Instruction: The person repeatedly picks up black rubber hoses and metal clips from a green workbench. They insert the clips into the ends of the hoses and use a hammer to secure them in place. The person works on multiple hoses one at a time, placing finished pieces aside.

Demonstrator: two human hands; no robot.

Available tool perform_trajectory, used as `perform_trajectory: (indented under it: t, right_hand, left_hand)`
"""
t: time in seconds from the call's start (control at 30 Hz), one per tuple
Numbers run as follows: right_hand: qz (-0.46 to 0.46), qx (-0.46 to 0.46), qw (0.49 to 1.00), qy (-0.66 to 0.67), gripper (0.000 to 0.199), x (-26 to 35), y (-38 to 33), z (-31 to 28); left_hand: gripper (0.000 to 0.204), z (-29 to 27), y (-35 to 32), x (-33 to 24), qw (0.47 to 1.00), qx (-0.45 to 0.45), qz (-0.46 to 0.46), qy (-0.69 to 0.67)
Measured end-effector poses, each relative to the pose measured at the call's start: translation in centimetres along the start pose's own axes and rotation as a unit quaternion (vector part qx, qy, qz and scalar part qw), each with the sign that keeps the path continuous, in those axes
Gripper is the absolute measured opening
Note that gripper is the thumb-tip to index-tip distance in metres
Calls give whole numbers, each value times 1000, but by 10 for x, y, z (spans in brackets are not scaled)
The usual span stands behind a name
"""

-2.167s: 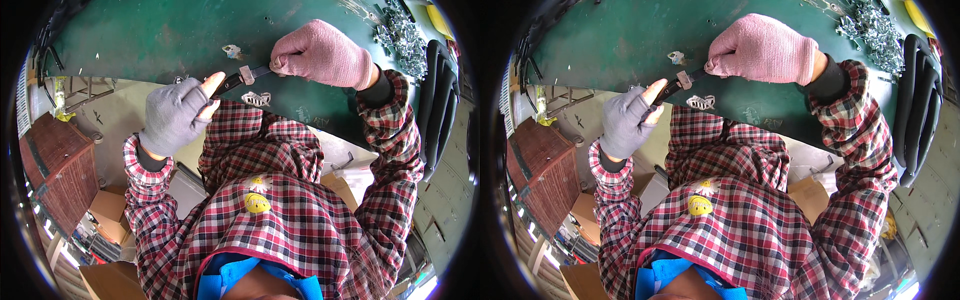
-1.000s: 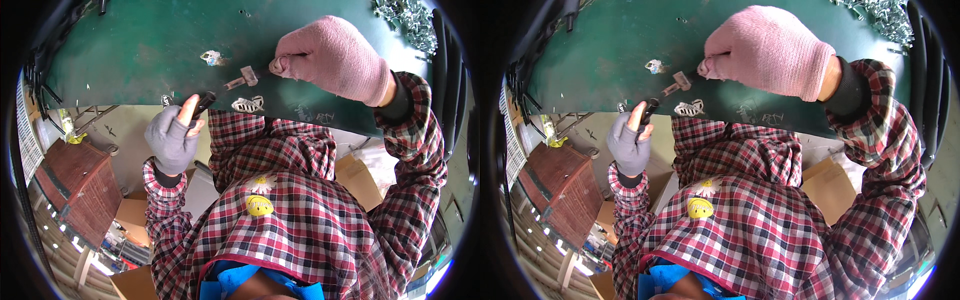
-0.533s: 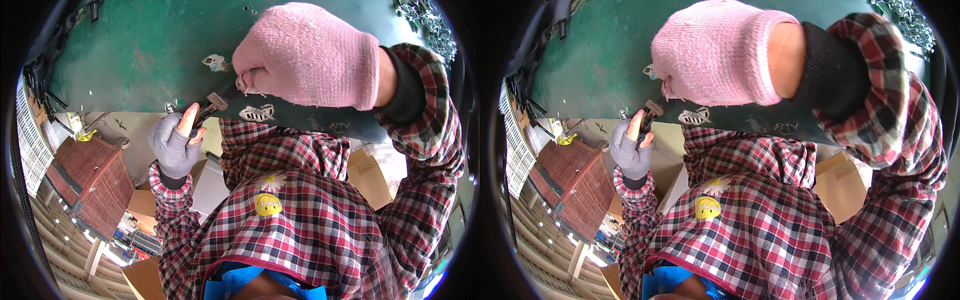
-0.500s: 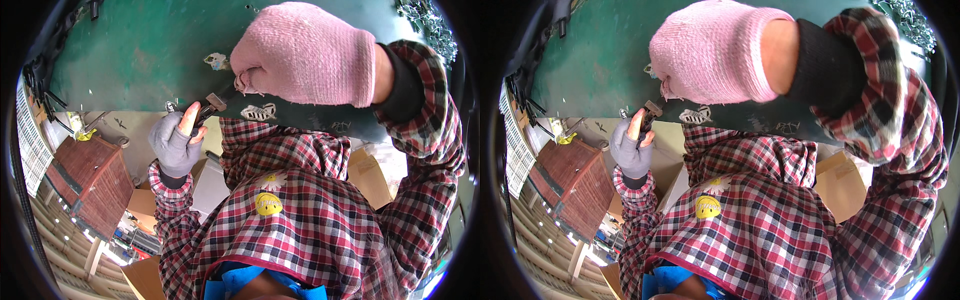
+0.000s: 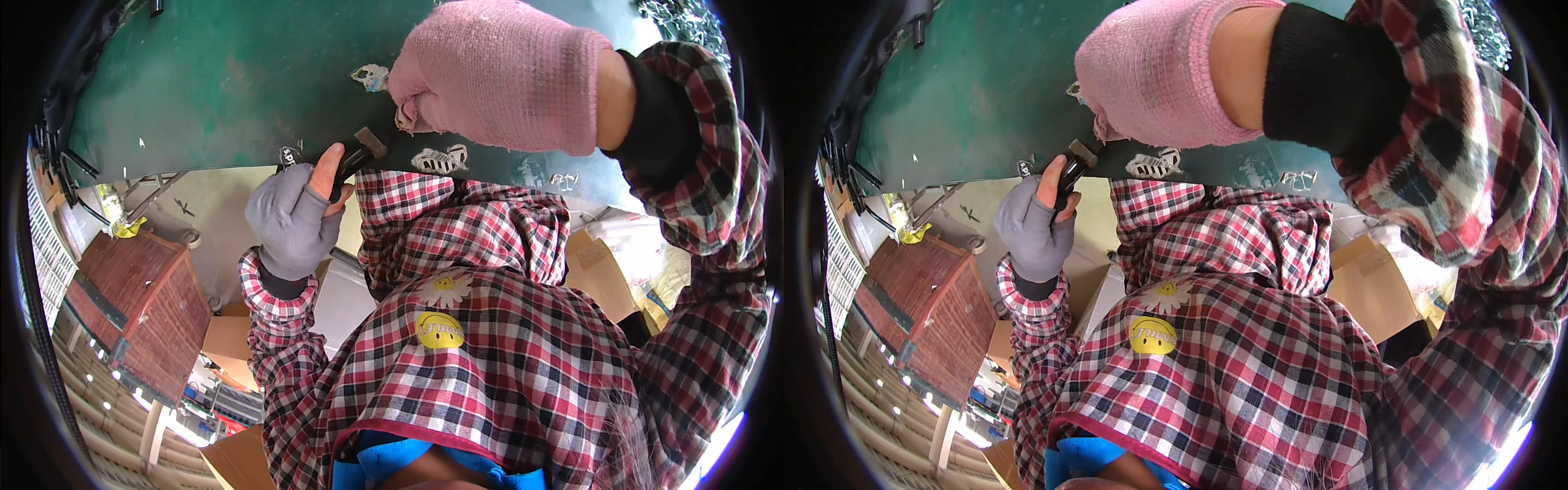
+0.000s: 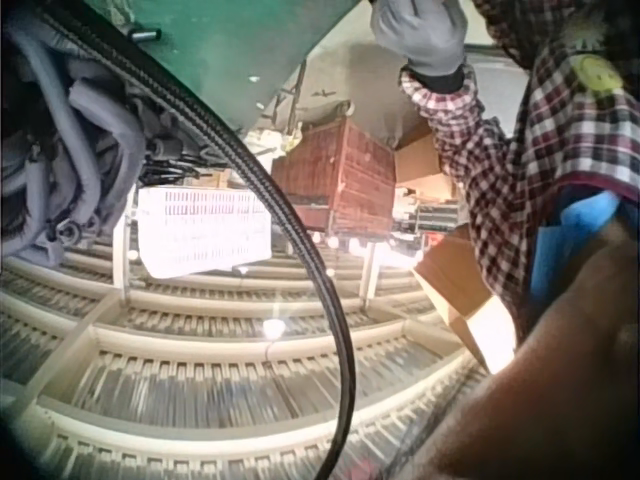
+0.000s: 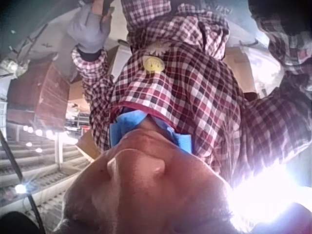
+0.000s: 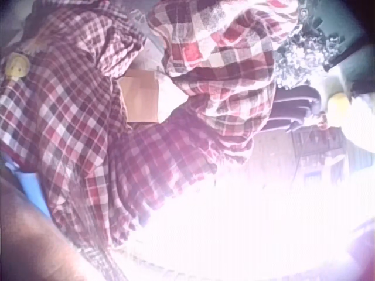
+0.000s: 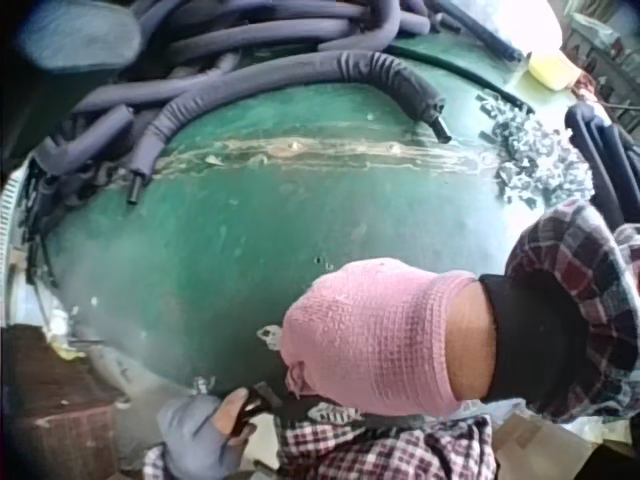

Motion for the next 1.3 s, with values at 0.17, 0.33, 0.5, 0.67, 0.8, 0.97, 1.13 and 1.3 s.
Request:
perform_trajectory:
  t: [0.17,0.33,0.5,0.67,0.8,0.97,1.13,1.3]
  right_hand:
    - [32,26,999,-30,21,3,9,10]
    - [33,-75,991,-101,15,4,-3,17]
    - [94,-247,962,-73,11,-17,-32,5]
    - [98,-243,964,38,8,-35,-53,21]
    - [3,-256,962,90,9,-37,-47,47]
    - [-37,-247,958,142,5,-26,-44,47]
    - [-7,-203,971,124,7,-10,-40,39]
    - [-32,-149,977,150,14,-8,-16,43]
  left_hand:
    - [57,6,1,3,1000,-19,16,5]
    - [59,12,1,9,999,-42,23,15]
    - [58,12,6,10,999,-45,17,21]
    - [54,1,4,10,999,-44,19,-23]
    - [49,-4,-4,7,999,-29,-9,-44]
    - [46,-14,-11,3,999,-27,1,-20]
    - [55,-21,-14,1,998,-48,15,-22]
    - [61,-18,-13,-2,998,-51,23,-9]
Point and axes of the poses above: each hand's wrist, its own y-axis towards the middle knuckle, its own z-axis out of the palm, x = y × z, the point moved 2 cm from there along y, towards the middle knuckle, and after that the axes turned 14 degrees about z, right-handed, at the moved point
